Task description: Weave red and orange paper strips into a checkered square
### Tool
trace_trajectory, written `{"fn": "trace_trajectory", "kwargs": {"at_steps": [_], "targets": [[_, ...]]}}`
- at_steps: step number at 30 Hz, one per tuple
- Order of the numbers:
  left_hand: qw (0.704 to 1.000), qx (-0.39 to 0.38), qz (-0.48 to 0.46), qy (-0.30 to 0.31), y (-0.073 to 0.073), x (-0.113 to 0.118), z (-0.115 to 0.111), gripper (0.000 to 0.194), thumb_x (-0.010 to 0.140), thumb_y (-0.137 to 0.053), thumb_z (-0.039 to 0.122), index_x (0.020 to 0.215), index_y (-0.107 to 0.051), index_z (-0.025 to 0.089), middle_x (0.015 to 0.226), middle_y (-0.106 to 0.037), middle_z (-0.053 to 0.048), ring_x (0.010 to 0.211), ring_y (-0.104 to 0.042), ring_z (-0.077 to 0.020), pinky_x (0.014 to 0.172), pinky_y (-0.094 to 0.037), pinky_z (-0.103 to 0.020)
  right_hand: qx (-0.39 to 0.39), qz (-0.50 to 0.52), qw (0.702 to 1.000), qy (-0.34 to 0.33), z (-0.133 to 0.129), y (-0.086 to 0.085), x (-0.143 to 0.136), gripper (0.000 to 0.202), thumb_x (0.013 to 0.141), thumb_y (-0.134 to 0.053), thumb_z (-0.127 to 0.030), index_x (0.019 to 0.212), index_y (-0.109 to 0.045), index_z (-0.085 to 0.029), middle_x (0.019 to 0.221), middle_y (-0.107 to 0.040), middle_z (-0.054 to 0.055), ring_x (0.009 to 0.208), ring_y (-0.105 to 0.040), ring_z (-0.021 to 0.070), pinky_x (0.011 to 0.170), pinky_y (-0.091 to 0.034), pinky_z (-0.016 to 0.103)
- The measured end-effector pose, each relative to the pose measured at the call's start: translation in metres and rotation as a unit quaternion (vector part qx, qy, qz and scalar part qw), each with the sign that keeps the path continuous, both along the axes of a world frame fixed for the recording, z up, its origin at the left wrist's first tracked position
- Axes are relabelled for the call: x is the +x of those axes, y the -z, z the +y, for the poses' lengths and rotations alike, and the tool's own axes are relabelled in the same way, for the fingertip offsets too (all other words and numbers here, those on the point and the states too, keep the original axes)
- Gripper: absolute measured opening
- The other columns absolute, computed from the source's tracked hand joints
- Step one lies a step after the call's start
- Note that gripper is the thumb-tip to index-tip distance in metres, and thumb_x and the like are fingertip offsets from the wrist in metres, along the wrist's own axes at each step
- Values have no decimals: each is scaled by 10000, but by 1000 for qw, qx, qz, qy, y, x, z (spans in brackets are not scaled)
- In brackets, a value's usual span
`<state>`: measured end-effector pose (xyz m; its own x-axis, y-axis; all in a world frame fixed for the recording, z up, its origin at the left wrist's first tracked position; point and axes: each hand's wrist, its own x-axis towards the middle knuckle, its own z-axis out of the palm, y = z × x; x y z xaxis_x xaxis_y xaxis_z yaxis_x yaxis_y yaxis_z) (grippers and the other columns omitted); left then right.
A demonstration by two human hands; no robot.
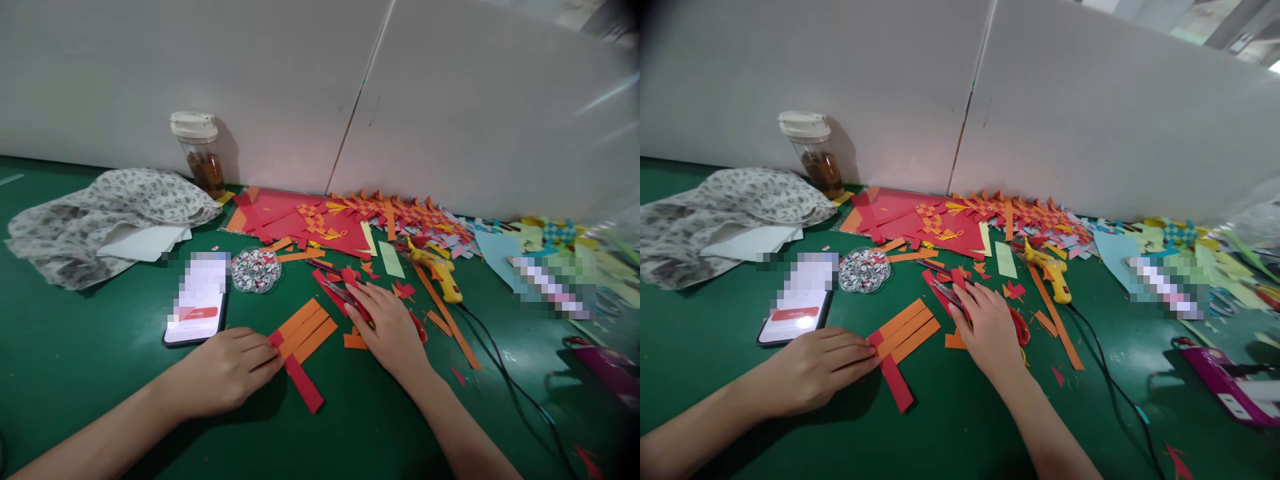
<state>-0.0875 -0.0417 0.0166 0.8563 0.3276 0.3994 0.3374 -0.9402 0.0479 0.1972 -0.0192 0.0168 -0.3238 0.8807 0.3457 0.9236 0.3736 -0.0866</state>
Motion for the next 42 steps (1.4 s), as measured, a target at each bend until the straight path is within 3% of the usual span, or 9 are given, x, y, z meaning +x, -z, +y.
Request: {"fn": "trace_trajectory", "kwargs": {"at_steps": [8,16,23,32,36,42], "targets": [[1000,3,3,-9,-3,0,0,303,905,-331,98,996,-619,123,860,-707,-85,783,-649,-188,660,-534,-312,100,100,990,-4,-6,-6,-10,278,864,-483,-272,1087,-593,-148,1066,-643,112,1017,-570,244,897,-436,423],[1000,-2,8,-11,-3,2,0,293,895,-350,86,1001,-617,146,873,-693,-81,835,-632,-176,701,-530,-295,26,-8,989,-147,-21,-5,-36,292,884,-443,-182,1141,-583,-174,1020,-676,75,948,-600,189,962,-369,424],[1000,-20,-2,-12,0,2,1,301,872,-351,62,993,-616,139,851,-690,-78,834,-631,-179,716,-535,-308,24,-99,985,-141,-33,-3,-43,342,897,-441,-368,1118,-625,-184,1138,-636,143,1071,-563,275,979,-329,522],[999,-32,-4,-21,7,2,0,296,844,-375,44,1017,-596,138,815,-692,-76,811,-639,-181,721,-531,-301,70,-34,984,-160,-41,0,-51,338,870,-494,-344,1053,-644,-101,1096,-661,140,1051,-583,263,992,-351,486],[997,-50,-21,-52,7,3,-1,296,831,-377,51,1043,-567,134,813,-688,-85,772,-646,-185,688,-537,-307,54,45,969,-235,-44,-12,-52,309,843,-523,-279,1076,-618,-101,1059,-680,117,969,-626,208,948,-425,405],[986,-130,-43,-90,0,5,-4,365,800,-416,96,1164,-447,119,879,-679,-97,743,-638,-206,631,-537,-338,3,69,915,-397,-46,-20,-51,359,836,-514,-259,1129,-571,-59,1084,-668,120,1020,-598,196,924,-459,330]]}}
